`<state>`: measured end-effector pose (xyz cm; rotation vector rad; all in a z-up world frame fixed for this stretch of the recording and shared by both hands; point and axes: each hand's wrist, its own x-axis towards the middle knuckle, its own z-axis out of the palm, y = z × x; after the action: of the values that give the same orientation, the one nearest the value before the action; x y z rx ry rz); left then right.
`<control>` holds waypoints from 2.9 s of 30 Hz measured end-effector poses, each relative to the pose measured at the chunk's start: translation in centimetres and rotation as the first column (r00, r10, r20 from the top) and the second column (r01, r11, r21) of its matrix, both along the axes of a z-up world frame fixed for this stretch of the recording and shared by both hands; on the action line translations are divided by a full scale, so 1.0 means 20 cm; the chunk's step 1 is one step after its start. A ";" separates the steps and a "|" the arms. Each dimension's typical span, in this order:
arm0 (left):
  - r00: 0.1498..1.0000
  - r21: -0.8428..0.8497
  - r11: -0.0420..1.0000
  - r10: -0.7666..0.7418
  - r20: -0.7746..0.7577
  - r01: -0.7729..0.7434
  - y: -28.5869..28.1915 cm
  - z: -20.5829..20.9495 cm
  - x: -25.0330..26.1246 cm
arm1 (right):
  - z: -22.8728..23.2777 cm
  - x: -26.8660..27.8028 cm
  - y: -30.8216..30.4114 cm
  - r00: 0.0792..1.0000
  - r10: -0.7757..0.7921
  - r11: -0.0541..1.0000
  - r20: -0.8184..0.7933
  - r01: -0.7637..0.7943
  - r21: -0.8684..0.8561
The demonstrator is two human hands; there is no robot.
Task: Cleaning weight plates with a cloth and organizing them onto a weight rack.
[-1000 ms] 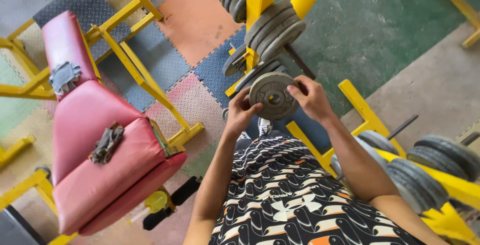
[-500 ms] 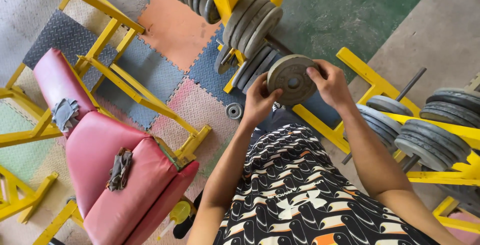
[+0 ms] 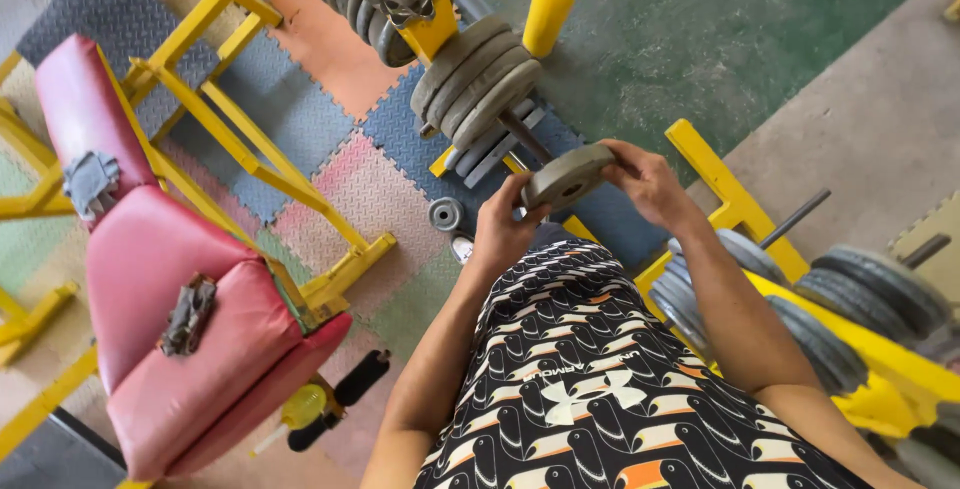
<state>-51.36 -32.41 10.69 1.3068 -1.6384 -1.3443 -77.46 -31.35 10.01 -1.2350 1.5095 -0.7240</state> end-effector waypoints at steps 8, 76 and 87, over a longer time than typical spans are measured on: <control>0.980 -0.229 0.956 0.197 0.039 -0.183 -0.03 0.01 -0.02 | -0.08 -0.05 -0.25 0.954 0.184 0.982 0.238 -0.189 0.000; 0.732 0.541 0.500 0.540 0.416 -0.676 0.63 -3.67 1.48 | -3.56 1.82 -0.18 0.643 0.724 0.636 -0.250 -0.483 0.602; 0.740 0.602 0.459 0.554 0.382 -0.654 0.64 -4.73 1.39 | -4.75 1.71 0.00 0.666 0.704 0.691 -0.247 -0.562 0.455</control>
<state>-23.58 -19.58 -83.84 2.2082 -0.4993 -1.4539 -43.36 -31.44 -85.05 -1.5699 1.2856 0.2954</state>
